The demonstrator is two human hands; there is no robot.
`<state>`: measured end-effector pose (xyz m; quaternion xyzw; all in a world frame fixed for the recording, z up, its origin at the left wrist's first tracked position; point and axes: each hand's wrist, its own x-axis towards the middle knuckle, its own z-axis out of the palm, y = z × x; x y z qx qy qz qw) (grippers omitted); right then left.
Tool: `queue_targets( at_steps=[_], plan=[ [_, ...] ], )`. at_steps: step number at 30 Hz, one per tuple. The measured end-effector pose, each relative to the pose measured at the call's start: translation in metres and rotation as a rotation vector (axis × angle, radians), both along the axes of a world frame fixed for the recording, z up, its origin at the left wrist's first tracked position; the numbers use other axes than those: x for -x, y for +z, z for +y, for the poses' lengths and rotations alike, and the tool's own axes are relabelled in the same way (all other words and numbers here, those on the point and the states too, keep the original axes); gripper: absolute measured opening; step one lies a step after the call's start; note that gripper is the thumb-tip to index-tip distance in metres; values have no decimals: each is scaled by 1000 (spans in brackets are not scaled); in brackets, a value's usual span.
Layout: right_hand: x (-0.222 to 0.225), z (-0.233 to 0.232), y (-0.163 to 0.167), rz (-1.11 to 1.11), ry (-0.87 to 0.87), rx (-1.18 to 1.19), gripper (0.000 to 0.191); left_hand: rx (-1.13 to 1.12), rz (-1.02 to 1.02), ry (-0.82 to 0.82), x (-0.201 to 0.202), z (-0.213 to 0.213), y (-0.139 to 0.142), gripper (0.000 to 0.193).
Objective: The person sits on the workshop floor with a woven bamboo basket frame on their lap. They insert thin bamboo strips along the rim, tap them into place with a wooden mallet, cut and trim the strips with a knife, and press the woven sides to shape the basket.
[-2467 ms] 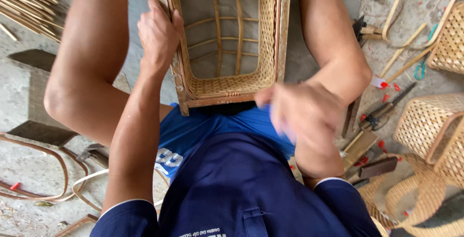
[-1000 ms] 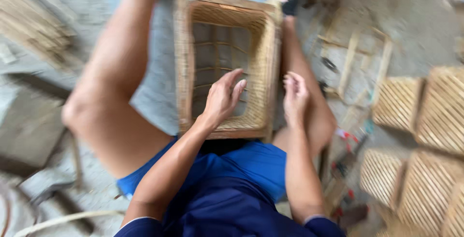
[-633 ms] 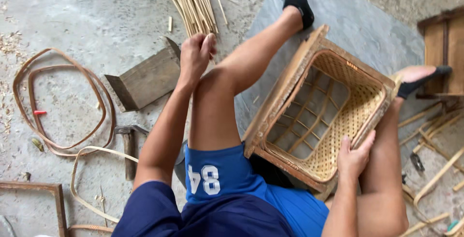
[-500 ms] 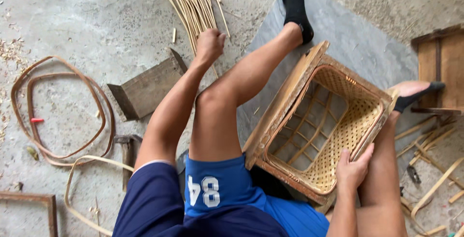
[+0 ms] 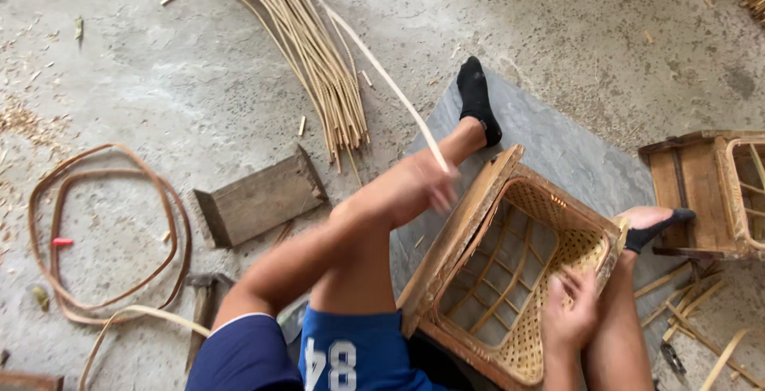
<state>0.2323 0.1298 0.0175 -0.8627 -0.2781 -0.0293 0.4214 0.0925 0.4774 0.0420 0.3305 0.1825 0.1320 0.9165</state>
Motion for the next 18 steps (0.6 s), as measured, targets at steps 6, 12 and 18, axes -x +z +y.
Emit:
queue_targets(
  at_steps=[6,12,18],
  plan=[
    [36,87,72,-158,521,-68,31,-246,-68,-461,48,-198,65,29],
    [54,64,116,-85,461,-160,27,-1636,242,372,27,-116,20,53],
    [65,57,112,-97,459,-200,26,-1741,373,308,2,-100,-25,56]
  ],
)
